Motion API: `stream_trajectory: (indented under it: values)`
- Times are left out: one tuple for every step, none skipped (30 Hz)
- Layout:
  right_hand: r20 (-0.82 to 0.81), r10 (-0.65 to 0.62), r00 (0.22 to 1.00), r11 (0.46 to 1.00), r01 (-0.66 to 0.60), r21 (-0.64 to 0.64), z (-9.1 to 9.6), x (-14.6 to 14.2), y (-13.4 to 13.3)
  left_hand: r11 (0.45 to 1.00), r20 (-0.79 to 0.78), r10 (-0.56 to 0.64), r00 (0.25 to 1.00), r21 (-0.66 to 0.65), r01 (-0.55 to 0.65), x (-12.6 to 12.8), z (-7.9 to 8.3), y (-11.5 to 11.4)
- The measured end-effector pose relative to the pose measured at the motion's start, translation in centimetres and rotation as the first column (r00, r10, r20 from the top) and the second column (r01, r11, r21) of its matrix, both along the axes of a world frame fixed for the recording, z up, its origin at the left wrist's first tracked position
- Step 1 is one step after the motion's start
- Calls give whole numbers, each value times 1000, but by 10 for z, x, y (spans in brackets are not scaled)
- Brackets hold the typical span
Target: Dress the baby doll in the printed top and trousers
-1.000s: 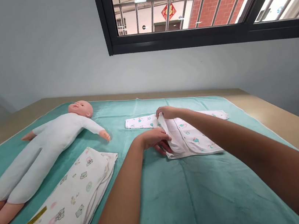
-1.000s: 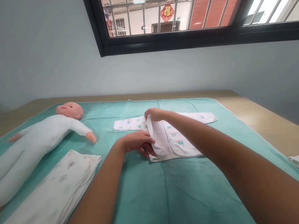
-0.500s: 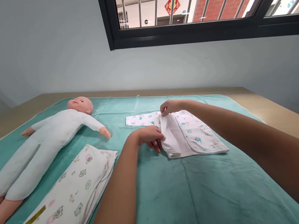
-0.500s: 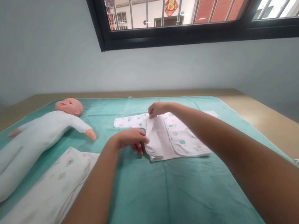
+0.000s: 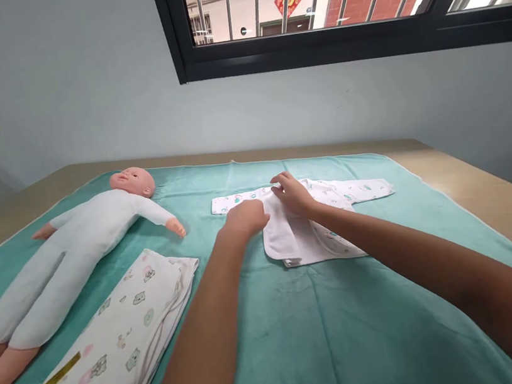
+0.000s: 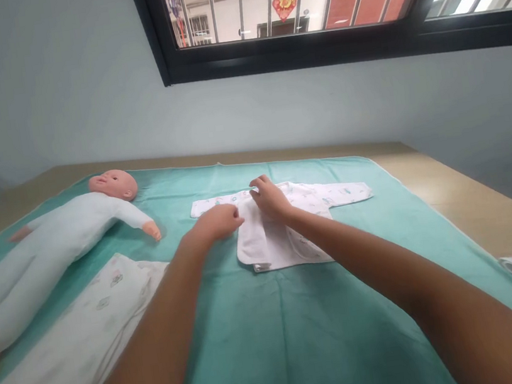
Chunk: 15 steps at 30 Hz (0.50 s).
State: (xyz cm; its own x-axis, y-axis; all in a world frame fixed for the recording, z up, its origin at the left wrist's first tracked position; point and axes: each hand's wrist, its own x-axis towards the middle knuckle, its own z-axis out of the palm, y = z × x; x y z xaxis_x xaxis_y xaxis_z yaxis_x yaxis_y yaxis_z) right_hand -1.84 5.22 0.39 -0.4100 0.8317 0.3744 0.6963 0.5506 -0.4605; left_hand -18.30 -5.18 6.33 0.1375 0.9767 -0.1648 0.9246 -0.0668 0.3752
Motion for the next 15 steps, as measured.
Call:
stream_trajectory:
  values:
    - [-14, -24, 1000, 999, 24, 26, 0, 8, -11, 996, 10, 8, 1000, 92, -9, 9, -4, 1]
    - [1, -32, 999, 998, 32, 46, -1, 18, -24, 987, 26, -1, 1000, 160, -3, 18, -10, 2]
    - [43, -27, 999, 998, 24, 60, -2, 29, -38, 979, 35, -22, 999, 203, 14, 28, -18, 2]
    - [98, -19, 995, 997, 12, 70, -4, 41, -54, 965, 39, -56, 998, 257, 44, 36, -27, 3]
    - [159, -9, 987, 997, -3, 74, -6, 54, -71, 956, 23, -90, 996, 283, 79, 44, -36, 3]
    - [213, -4, 977, 997, -13, 79, -7, 67, -88, 956, 5, -112, 994, 275, 106, 49, -46, 3]
    - [258, -3, 966, 996, -19, 83, -9, 79, -105, 961, -9, -127, 992, 248, 125, 52, -54, 3]
    - [296, 2, 955, 996, -28, 86, -9, 91, -121, 968, -24, -139, 990, 207, 141, 54, -60, 3]
    - [318, -3, 948, 995, -28, 92, -9, 102, -134, 973, -31, -147, 989, 174, 150, 55, -64, 2]
    - [332, -5, 943, 994, -32, 108, -8, 111, -145, 975, -35, -150, 988, 158, 154, 54, -66, 1]
    - [345, -10, 939, 991, -37, 128, -6, 118, -154, 974, -38, -148, 988, 167, 152, 55, -66, 0]
    - [357, -18, 934, 988, -39, 151, -4, 125, -159, 970, -36, -134, 990, 198, 138, 56, -64, -1]
    - [370, -27, 929, 984, -41, 173, -2, 129, -162, 966, -25, -103, 994, 237, 106, 58, -61, -1]
    - [383, -39, 923, 982, -36, 187, -1, 132, -164, 961, -4, -59, 998, 271, 58, 62, -57, -1]
    - [394, -56, 918, 982, -21, 190, 0, 134, -164, 957, 22, -10, 1000, 291, 4, 68, -53, 0]
